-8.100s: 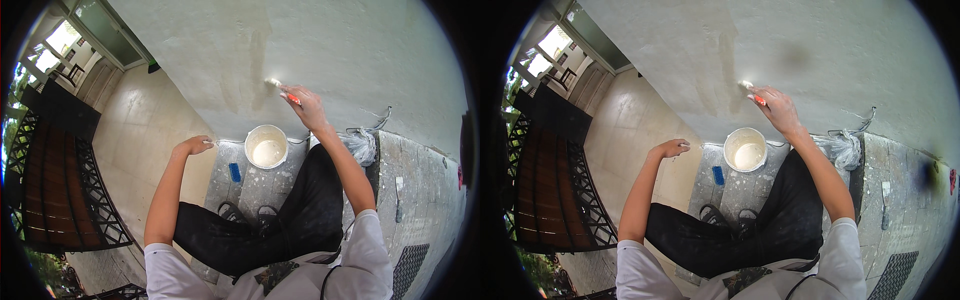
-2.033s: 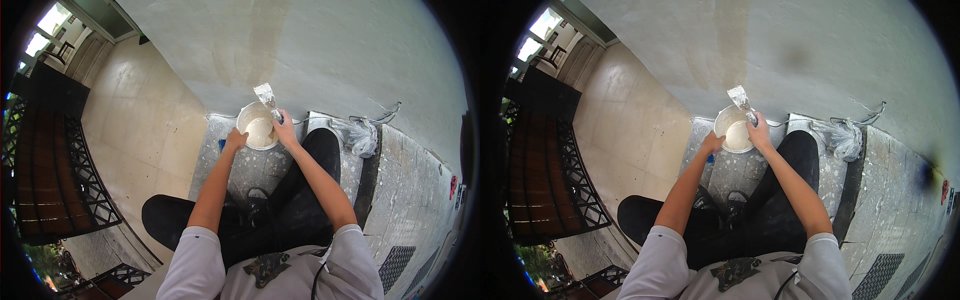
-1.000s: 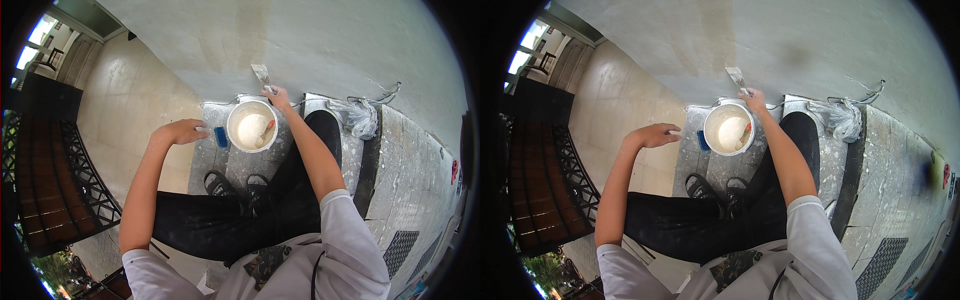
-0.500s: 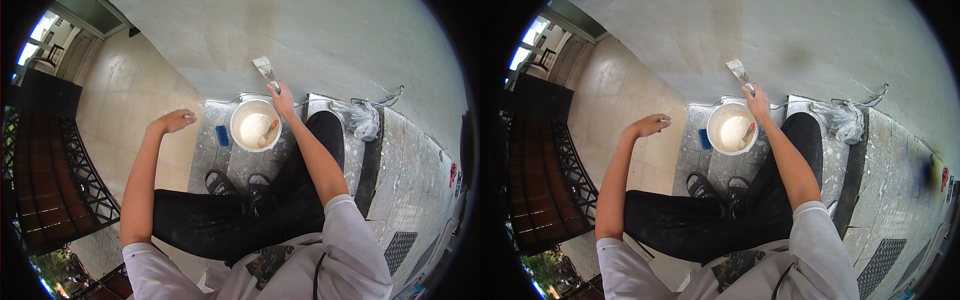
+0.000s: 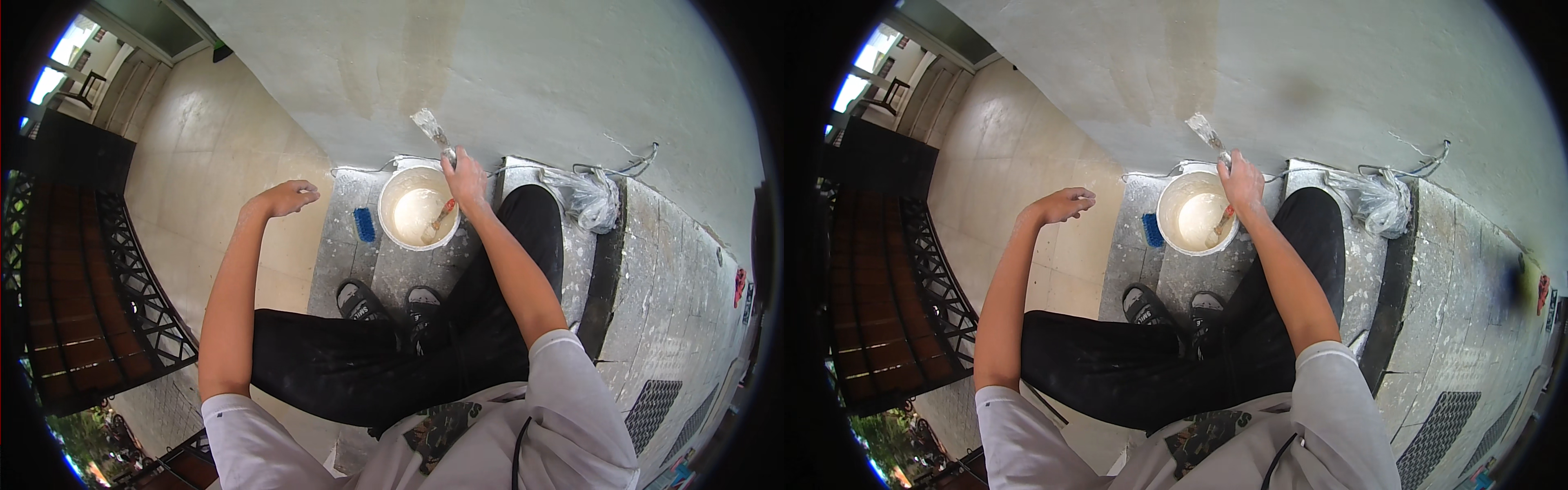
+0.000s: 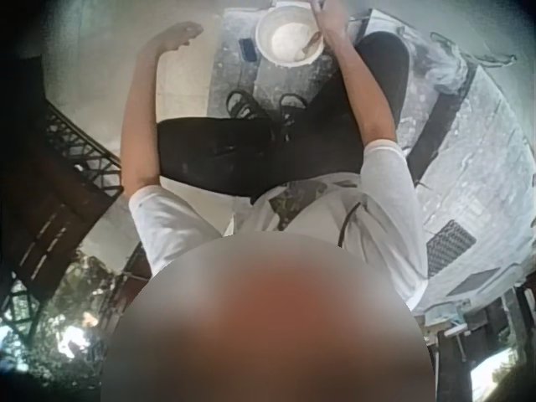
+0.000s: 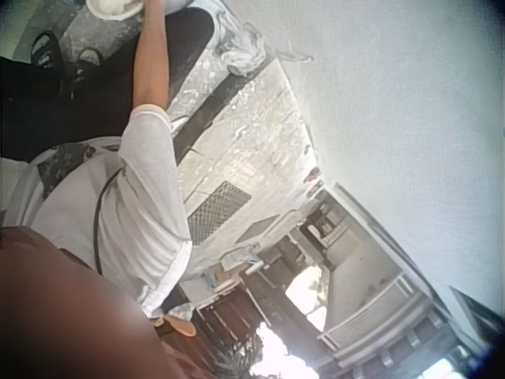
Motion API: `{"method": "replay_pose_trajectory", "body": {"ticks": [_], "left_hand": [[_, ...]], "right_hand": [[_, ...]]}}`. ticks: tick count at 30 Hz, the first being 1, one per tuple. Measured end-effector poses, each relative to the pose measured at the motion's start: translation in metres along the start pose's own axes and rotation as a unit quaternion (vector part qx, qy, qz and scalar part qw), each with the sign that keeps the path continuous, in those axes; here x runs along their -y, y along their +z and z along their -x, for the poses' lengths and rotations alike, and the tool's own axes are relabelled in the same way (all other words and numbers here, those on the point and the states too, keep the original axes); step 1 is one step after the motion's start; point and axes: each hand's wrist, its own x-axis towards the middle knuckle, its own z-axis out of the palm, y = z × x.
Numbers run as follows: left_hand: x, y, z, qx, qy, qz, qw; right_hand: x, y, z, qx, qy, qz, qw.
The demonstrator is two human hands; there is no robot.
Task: The person patches and smooths a wall using wall putty, applying it with a brush and a putty knife.
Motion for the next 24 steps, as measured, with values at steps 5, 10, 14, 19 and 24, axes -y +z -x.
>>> {"method": "replay_pose_trajectory", "body": {"ticks": [5,10,14,19,24], "left_hand": [[0.004,0.000,-0.008,0.004,0.018,-0.025,1.000],[0.011,-0.002,-0.012,0.008,0.017,-0.011,1.000],[0.012,0.000,-0.022,-0.034,0.050,-0.051,0.997],[0.013,-0.001,-0.026,-0.033,0.058,-0.029,0.997],[0.026,-0.002,-0.024,-0.036,0.034,-0.028,0.998]], "right_hand": [[-0.005,-0.013,-0.004,-0.015,-0.016,0.027,0.999],[0.052,-0.024,0.002,-0.022,-0.113,-0.083,0.990],[0.099,-0.005,-0.021,-0.004,-0.140,-0.171,0.975],[0.125,0.007,-0.064,-0.030,-0.138,-0.211,0.967],[0.125,0.031,-0.045,0.014,-0.133,-0.186,0.973]]}}
